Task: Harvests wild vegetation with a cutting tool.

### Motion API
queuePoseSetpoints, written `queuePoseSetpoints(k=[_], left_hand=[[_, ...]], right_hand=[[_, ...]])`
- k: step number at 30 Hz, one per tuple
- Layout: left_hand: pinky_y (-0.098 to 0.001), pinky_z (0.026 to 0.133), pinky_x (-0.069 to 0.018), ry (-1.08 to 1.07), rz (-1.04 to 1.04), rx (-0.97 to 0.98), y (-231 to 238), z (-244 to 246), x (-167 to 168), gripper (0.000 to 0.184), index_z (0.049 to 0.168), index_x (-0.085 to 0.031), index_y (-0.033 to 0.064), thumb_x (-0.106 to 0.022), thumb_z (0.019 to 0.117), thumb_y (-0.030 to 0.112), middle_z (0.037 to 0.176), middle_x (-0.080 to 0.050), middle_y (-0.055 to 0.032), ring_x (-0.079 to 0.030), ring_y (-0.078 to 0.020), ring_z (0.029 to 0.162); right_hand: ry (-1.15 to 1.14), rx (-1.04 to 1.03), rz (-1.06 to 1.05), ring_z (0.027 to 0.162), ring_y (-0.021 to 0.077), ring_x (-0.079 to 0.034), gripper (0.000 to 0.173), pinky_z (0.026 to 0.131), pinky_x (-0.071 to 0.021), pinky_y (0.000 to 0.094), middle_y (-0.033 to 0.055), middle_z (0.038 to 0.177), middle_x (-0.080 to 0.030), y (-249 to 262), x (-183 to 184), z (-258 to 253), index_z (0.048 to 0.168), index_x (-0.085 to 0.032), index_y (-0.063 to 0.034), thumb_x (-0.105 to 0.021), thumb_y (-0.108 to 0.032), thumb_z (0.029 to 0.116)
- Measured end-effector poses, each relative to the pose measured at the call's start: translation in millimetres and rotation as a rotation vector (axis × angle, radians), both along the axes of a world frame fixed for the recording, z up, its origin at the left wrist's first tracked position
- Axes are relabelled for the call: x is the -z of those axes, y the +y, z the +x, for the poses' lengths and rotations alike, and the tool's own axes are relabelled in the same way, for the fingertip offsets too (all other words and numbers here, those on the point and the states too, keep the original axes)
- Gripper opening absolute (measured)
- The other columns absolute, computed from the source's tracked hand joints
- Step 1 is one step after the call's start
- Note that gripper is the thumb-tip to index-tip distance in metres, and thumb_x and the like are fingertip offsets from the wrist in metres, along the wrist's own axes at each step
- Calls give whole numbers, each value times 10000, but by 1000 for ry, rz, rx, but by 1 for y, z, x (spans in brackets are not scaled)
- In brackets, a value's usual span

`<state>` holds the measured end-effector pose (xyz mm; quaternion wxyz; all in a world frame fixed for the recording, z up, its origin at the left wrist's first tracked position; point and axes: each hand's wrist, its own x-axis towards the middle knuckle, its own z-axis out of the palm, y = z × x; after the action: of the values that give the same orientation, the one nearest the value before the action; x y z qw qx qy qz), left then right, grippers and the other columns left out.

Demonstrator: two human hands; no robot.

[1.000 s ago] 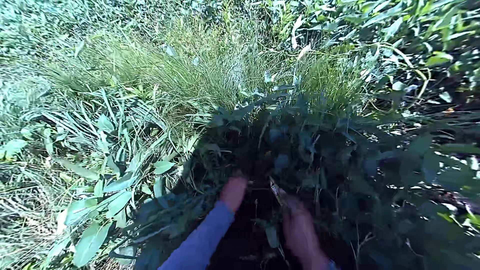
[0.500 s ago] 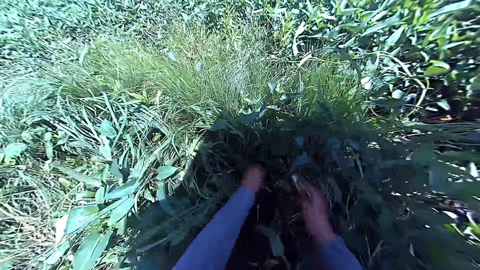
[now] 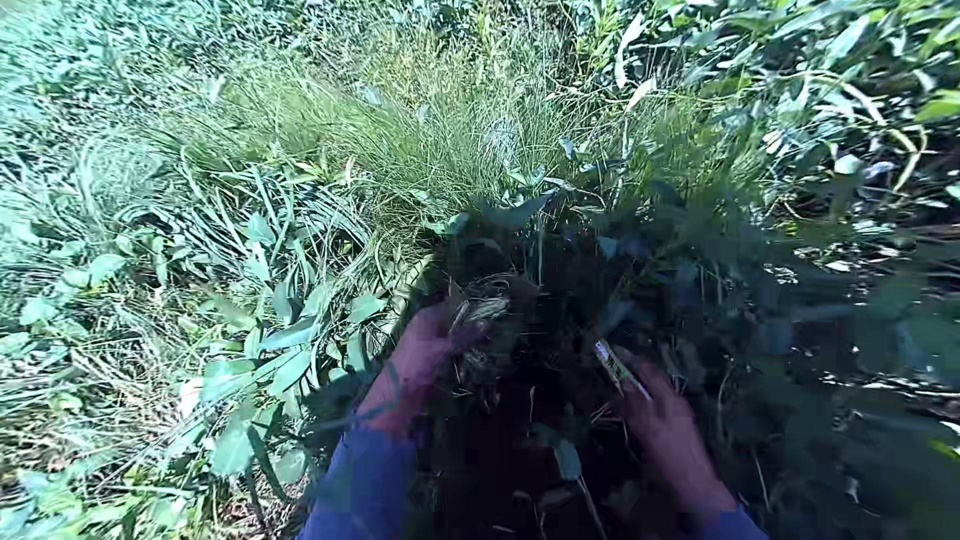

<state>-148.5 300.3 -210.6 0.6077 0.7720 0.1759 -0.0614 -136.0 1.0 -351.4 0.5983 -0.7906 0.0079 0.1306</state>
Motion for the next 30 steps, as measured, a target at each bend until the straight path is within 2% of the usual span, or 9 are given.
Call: queuePoseSetpoints(k=[2, 4, 7, 9, 10, 13, 18, 25, 30], left_hand=[[-210, 479, -520, 40, -74, 201, 5, -25, -5, 190, 1099, -708, 104, -709, 915, 148, 808, -723, -3, -624, -61, 568], [-204, 534, -534, 211, -27, 444, 10, -53, 1, 214, 1073, -726, 152, -775, 891, 252, 828, -716, 59, -625, -17, 619], [-428, 700, -565, 487, 231, 691, -9, -88, 39, 301, 1118, -719, 63, -755, 934, 299, 921, -701, -103, -656, -205, 756], [-578, 912, -549, 568, 434, 641, -26, -107, 84, 308, 1173, -720, 30, -739, 938, 229, 1125, -703, -211, -683, -354, 1024], [-600, 996, -522, 582, 552, 556, -34, -110, 102, 317, 1211, -706, 22, -713, 945, 195, 1243, -669, -235, -653, -390, 1150], [-562, 1017, -545, 480, 807, 313, -54, -90, 137, 332, 1280, -679, 10, -615, 959, 65, 1449, -571, -217, -643, -396, 1219], [-582, 969, -559, 479, 869, 208, -63, -45, 151, 443, 1467, -531, 49, -506, 1025, 60, 1404, -584, -250, -658, -427, 1174], [-598, 1014, -516, 583, 850, 253, -64, -14, 161, 345, 1337, -613, -28, -549, 1012, 70, 1320, -625, -279, -623, -444, 1216], [-598, 1044, -487, 444, 753, 188, -46, -17, 158, 334, 1274, -653, -34, -478, 1078, 173, 1262, -663, -273, -630, -434, 1212]], right_hand=[[-22, -91, 29, 704, 137, -639, 447, 604, -563, 359, 74, 1185, -692, -10, -6, -15, 1447, -573, -143, -482, -217, 1015], [-41, -206, 27, 768, 132, -667, 436, 658, -585, 366, 72, 1265, -683, -21, -7, -28, 1427, -596, -137, -486, -216, 1013], [-21, -316, -13, 862, 153, -689, 438, 747, -598, 392, 79, 1319, -662, -29, -7, -41, 1409, -617, -141, -492, -176, 991], [-1, -336, -31, 884, 162, -689, 444, 764, -597, 399, 81, 1314, -661, -30, -5, -46, 1416, -613, -153, -496, -171, 988], [-2, -331, -34, 886, 160, -690, 443, 766, -597, 398, 79, 1313, -664, -28, -4, -47, 1413, -616, -156, -498, -170, 986], [-6, -321, -52, 851, 146, -690, 431, 734, -598, 384, 63, 1318, -665, -19, -9, -44, 1412, -615, -160, -490, -182, 1000], [-57, -360, -102, 859, 147, -693, 433, 748, -598, 385, 64, 1339, -655, -12, -17, -36, 1405, -622, -164, -482, -175, 995], [-35, -364, -117, 804, 136, -674, 442, 707, -586, 366, 64, 1319, -659, -15, -16, -39, 1411, -615, -161, -486, -159, 989], [-3, -372, -117, 746, 150, -663, 457, 654, -585, 371, 80, 1242, -676, -21, -16, -39, 1425, -606, -176, -485, -153, 985]])
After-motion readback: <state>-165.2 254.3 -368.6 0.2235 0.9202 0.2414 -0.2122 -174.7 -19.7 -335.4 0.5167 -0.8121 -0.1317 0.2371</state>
